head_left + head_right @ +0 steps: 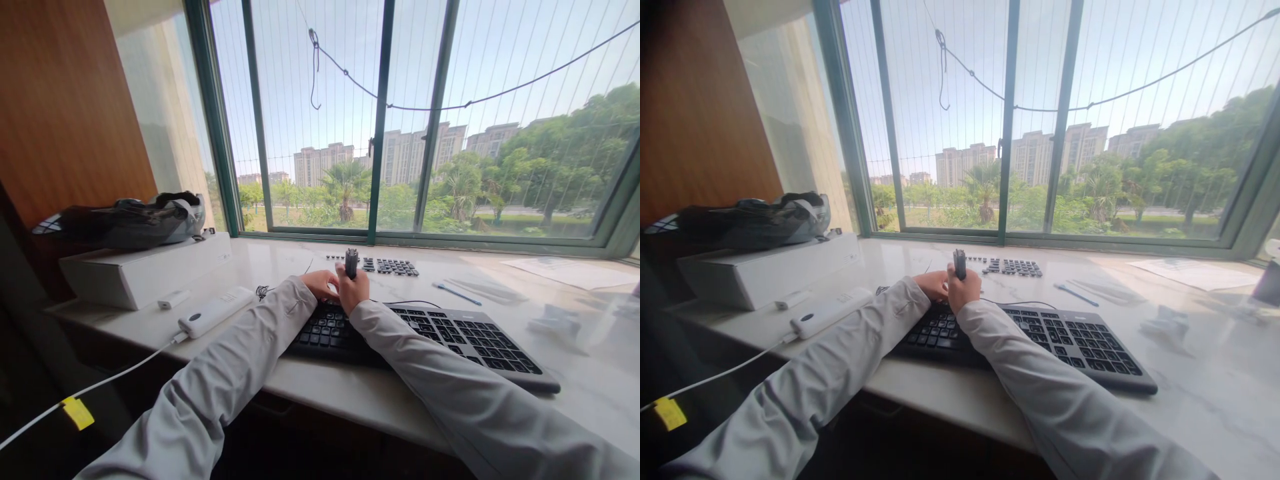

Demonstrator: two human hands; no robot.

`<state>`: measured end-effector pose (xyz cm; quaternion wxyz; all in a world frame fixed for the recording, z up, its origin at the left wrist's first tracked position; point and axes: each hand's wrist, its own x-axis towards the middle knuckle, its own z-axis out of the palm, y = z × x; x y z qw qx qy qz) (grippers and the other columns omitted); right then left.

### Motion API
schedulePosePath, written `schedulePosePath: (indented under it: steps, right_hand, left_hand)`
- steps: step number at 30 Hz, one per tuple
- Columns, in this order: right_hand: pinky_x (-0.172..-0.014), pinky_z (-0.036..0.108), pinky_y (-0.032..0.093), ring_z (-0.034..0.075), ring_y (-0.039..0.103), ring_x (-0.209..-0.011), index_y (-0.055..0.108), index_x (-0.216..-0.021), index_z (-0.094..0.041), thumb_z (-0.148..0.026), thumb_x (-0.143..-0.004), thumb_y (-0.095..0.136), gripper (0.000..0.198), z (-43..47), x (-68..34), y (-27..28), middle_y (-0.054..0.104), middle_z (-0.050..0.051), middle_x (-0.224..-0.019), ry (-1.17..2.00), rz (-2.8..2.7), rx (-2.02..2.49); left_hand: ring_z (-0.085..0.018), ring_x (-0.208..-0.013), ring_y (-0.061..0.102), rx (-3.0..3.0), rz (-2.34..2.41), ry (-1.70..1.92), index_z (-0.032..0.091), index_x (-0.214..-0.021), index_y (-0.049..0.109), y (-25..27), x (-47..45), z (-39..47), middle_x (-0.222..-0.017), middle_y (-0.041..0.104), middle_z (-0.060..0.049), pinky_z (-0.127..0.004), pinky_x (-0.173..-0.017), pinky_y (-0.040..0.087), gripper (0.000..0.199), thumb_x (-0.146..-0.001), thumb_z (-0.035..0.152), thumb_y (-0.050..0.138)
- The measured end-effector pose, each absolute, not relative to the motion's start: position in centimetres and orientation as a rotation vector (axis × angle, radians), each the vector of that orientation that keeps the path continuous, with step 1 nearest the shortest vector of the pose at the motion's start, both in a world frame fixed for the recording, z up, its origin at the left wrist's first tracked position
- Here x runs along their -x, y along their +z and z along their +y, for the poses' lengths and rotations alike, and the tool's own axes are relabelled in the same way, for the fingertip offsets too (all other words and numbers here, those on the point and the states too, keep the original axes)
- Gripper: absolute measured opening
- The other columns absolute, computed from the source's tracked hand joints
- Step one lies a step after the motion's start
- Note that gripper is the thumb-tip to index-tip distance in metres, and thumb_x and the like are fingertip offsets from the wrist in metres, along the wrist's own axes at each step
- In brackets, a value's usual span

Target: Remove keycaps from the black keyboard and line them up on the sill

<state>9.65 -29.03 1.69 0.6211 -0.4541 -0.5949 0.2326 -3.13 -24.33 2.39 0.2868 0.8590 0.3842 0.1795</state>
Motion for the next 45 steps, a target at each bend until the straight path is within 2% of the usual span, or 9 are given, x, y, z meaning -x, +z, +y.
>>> schedulePosePath:
  steps: [3,8,15,20,25,30,32,37,45]
  right_hand:
    - [-0.053,0.026,0.032,0.014,0.041,-0.054,0.041,-0.051,-0.021,-0.052,-0.078,0.044,0.041,-29.3,-10.0,2.3,0.039,-0.002,-0.046,0.466,-1.319,1.031]
    - [-0.053,0.027,0.031,0.014,0.038,-0.053,0.039,-0.05,-0.021,-0.05,-0.078,0.044,0.04,-29.5,-10.6,3.7,0.038,-0.001,-0.047,0.409,-1.276,1.061]
    - [-0.05,0.027,0.029,0.014,0.04,-0.051,0.044,-0.048,-0.02,-0.048,-0.075,0.049,0.04,-29.8,-13.2,5.9,0.043,-0.001,-0.044,0.464,-1.539,1.13]
    - [-0.051,0.027,0.026,0.014,0.043,-0.051,0.05,-0.05,-0.018,-0.05,-0.08,0.045,0.044,-30.3,-18.7,6.2,0.046,0.001,-0.046,0.086,-1.813,1.24]
    - [-0.059,0.029,0.03,0.021,0.059,-0.064,0.07,-0.081,-0.023,-0.041,-0.08,0.05,0.027,-30.8,-25.5,5.2,0.068,0.007,-0.072,-0.483,-2.166,1.555]
    - [-0.064,0.032,0.036,0.025,0.064,-0.075,0.072,-0.095,-0.027,-0.042,-0.085,0.046,0.031,-30.2,-29.8,3.3,0.072,0.011,-0.088,-0.584,-2.188,1.869]
    - [-0.065,0.033,0.037,0.025,0.065,-0.078,0.072,-0.092,-0.027,-0.041,-0.084,0.048,0.029,-29.8,-30.5,2.9,0.071,0.011,-0.09,-0.532,-2.163,1.934]
    - [-0.068,0.033,0.038,0.024,0.064,-0.08,0.072,-0.083,-0.026,-0.038,-0.083,0.049,0.026,-28.9,-31.5,2.8,0.071,0.009,-0.088,-0.483,-2.161,1.915]
    - [-0.07,0.033,0.039,0.024,0.064,-0.081,0.073,-0.087,-0.027,-0.039,-0.084,0.048,0.028,-28.7,-32.8,2.6,0.071,0.01,-0.087,-0.388,-2.051,1.919]
  left_hand:
    - [-0.009,-0.05,0.052,-2.285,0.962,0.408,0.01,-0.085,0.072,3.0,3.2,-24.8,-0.067,0.066,-0.002,-0.02,-0.048,0.043,0.025,-0.07,0.029,0.072]
    - [-0.011,-0.06,0.06,-2.358,1.056,0.657,0.012,-0.094,0.07,3.5,3.3,-25.1,-0.089,0.07,-0.006,-0.02,-0.049,0.045,0.03,-0.077,0.036,0.065]
    - [-0.016,-0.085,0.062,-2.72,1.22,0.967,0.019,-0.092,0.074,3.3,4.0,-24.8,-0.091,0.071,-0.003,-0.025,-0.078,0.046,0.021,-0.077,0.031,0.066]
    - [-0.016,-0.086,0.062,-2.802,1.134,0.95,0.019,-0.092,0.074,3.5,3.9,-24.9,-0.093,0.071,-0.004,-0.025,-0.081,0.044,0.02,-0.077,0.031,0.068]
    - [-0.017,-0.086,0.063,-2.782,1.181,0.889,0.02,-0.09,0.073,3.5,3.9,-24.8,-0.088,0.072,-0.002,-0.025,-0.081,0.044,0.021,-0.075,0.034,0.07]
    - [-0.017,-0.089,0.064,-2.716,1.382,0.893,0.025,-0.089,0.073,3.4,4.1,-24.8,-0.088,0.073,0.003,-0.026,-0.082,0.043,0.019,-0.073,0.036,0.071]
    - [-0.016,-0.084,0.064,-2.68,1.44,0.926,0.025,-0.088,0.072,3.4,4.3,-24.7,-0.088,0.073,0.002,-0.025,-0.079,0.044,0.019,-0.073,0.037,0.071]
    - [-0.008,-0.048,0.057,-2.546,1.537,0.982,0.02,-0.091,0.069,3.3,5.3,-24.1,-0.092,0.072,0.0,-0.024,-0.066,0.046,0.024,-0.077,0.04,0.065]
    - [-0.008,-0.042,0.055,-2.396,1.77,1.003,0.022,-0.089,0.064,2.5,6.6,-23.5,-0.095,0.071,0.002,-0.023,-0.058,0.046,0.027,-0.076,0.045,0.064]
